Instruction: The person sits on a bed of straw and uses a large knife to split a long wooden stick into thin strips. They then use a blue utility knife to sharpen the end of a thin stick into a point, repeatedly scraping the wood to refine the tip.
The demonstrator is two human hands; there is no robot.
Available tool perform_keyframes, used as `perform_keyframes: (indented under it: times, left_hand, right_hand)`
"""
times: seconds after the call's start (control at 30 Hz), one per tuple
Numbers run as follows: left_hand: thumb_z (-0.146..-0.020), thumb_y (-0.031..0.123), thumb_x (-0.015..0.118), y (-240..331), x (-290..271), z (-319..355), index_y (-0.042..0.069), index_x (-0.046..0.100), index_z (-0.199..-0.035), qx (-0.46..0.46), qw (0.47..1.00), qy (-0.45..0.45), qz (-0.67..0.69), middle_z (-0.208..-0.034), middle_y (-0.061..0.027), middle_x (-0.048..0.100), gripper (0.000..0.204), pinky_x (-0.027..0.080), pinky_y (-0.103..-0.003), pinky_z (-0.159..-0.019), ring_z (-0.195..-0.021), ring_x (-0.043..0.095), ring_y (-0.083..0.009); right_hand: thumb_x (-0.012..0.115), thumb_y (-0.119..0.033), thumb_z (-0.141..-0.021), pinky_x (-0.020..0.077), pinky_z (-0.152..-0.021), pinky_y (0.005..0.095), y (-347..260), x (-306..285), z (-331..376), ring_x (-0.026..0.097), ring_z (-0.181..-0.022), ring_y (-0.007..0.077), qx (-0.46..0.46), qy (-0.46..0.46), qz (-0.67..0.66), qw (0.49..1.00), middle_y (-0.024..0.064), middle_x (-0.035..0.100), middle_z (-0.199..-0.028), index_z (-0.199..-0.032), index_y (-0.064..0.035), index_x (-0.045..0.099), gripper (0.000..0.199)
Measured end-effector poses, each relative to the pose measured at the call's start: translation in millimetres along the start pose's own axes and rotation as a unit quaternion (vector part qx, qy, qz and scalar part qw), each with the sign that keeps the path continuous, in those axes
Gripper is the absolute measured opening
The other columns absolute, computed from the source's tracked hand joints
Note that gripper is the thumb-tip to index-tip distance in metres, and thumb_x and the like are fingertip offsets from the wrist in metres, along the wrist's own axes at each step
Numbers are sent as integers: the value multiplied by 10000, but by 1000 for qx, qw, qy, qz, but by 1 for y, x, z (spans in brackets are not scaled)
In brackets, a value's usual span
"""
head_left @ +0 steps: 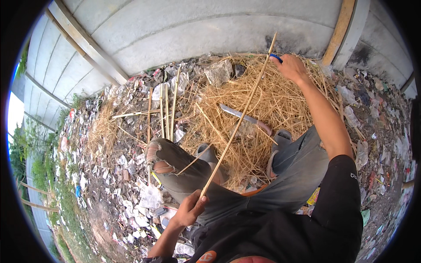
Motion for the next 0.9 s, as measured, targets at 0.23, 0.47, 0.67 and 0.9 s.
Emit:
perform_keyframes:
  times: [0.23, 0.47, 0.67, 0.9]
  left_hand:
    - [-1087, 349, 497, -6, -4, -2, 43, 513, -1057, -33, 994, -29, 98, -641, 70, 356, 308, 226, -237, -455, -498, 311, -38]
    - [-1090, 420, 464, -9, -3, -24, 96, 497, -976, -23, 979, -114, 169, -696, 86, 358, 344, 235, -218, -443, -510, 299, -23]
    - [-1091, 450, 448, -12, 8, -12, 102, 522, -981, -28, 973, -127, 191, -693, 93, 358, 372, 239, -218, -434, -512, 305, -19]
    - [-1091, 429, 461, -18, 10, -19, 59, 557, -1099, 59, 994, -58, 69, -707, 79, 410, 382, 295, -227, -499, -566, 366, -27]
  right_hand:
    - [509, -597, -1012, 415, -443, 405, -10, 4, -3, 515, -456, 208, -2, -8, 28, 1000, 60, 529, -521, -556, -61, 556, 705]
    - [546, -534, -1012, 478, -553, 467, 3, -8, 5, 575, -532, 313, -13, 39, 72, 997, 140, 598, -593, -708, -25, 660, 604]
    - [586, -494, -986, 510, -634, 506, 4, -6, 15, 662, -666, 413, -91, 121, 75, 986, 217, 673, -705, -846, -28, 731, 508]
    - [613, -533, -966, 417, -590, 481, 14, 3, 5, 562, -562, 349, -99, 36, -17, 994, 175, 589, -609, -741, 29, 676, 608]
Point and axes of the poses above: each hand's wrist, its own z-axis away from the middle knuckle, its own x-axis out of the palm, y = z × x, the point moved 1 cm from there along -z, towards the middle knuckle
